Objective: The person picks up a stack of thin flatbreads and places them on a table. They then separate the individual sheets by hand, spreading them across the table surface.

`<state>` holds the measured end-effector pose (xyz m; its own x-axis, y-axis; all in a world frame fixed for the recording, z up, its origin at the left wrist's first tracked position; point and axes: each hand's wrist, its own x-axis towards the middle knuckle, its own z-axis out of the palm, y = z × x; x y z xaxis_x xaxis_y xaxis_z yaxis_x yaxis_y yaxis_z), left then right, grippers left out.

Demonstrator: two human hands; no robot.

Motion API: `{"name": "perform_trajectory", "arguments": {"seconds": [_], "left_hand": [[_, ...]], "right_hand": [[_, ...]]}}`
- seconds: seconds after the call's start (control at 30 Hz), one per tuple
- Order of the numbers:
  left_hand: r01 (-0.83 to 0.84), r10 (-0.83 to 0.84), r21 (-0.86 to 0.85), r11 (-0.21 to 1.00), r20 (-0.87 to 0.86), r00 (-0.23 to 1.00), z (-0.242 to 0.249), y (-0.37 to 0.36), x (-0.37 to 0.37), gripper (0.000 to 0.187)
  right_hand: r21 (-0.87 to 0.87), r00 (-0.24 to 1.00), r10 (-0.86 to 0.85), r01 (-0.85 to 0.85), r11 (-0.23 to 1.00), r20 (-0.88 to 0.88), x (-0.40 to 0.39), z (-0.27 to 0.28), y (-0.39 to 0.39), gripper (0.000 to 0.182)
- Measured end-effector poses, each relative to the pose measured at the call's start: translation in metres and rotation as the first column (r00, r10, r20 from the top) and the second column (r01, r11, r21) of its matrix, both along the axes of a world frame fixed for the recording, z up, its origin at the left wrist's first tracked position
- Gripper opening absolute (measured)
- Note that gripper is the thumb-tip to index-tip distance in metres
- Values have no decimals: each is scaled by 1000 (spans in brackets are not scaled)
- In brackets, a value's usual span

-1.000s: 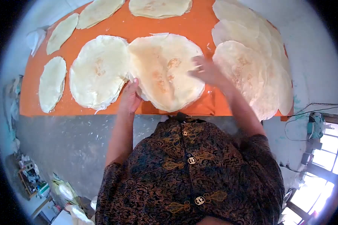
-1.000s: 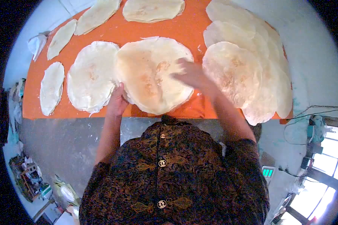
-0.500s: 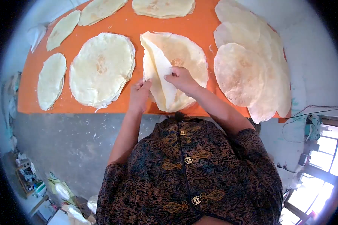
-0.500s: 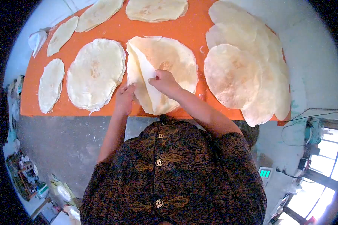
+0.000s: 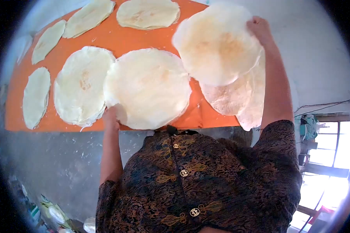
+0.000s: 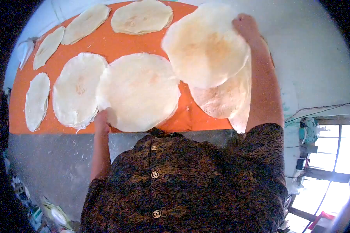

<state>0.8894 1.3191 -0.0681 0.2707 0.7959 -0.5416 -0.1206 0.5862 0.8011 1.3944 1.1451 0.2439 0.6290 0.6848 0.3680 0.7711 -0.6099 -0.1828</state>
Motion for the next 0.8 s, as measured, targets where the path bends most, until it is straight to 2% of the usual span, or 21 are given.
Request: {"name": "perform_trajectory", "arguments": {"seconds": [0.1,0.2,0.3,0.37,0.43,0.47,0.53,0.57,0.6,0.63,0.7,0.8], "left_hand": [[-29,28,-31,999,-25,999,4,-1,0,30],[16,-16,-63,998,0,1000,2,2,-1,31],[57,-53,-56,997,86,995,4,-1,-1,33],[71,-66,-27,997,154,986,13,-4,-2,31],[60,-59,0,998,239,969,30,-11,6,27],[73,-76,20,997,249,966,43,-14,10,28],[98,-108,50,994,267,958,73,-26,21,31],[131,-143,60,990,280,949,85,-33,29,31],[155,-168,69,986,288,943,97,-37,37,31],[173,-187,76,982,285,940,103,-42,40,31],[237,-258,103,966,301,918,103,-45,47,30],[243,-262,98,965,307,915,104,-52,62,27]], "right_hand": [[-69,951,-102,128,989,293,-7,67,5,21],[64,764,-74,42,997,641,-27,65,15,14],[-20,860,3,8,1000,511,-19,6,42,20],[-170,902,-28,112,979,431,-21,-50,60,23],[-368,990,51,0,930,129,-33,-115,70,25],[-429,994,17,-62,901,-108,-54,-132,73,33],[-353,956,77,-179,918,-284,-103,-170,68,64],[-223,935,217,-283,933,-279,-127,-202,67,70],[-96,739,258,-399,912,-622,-160,-196,67,71],[66,412,279,-460,885,-867,-196,-186,67,73],[327,45,389,-458,827,-920,-256,-191,61,73],[395,73,484,-478,785,-872,-292,-179,60,80]]}}
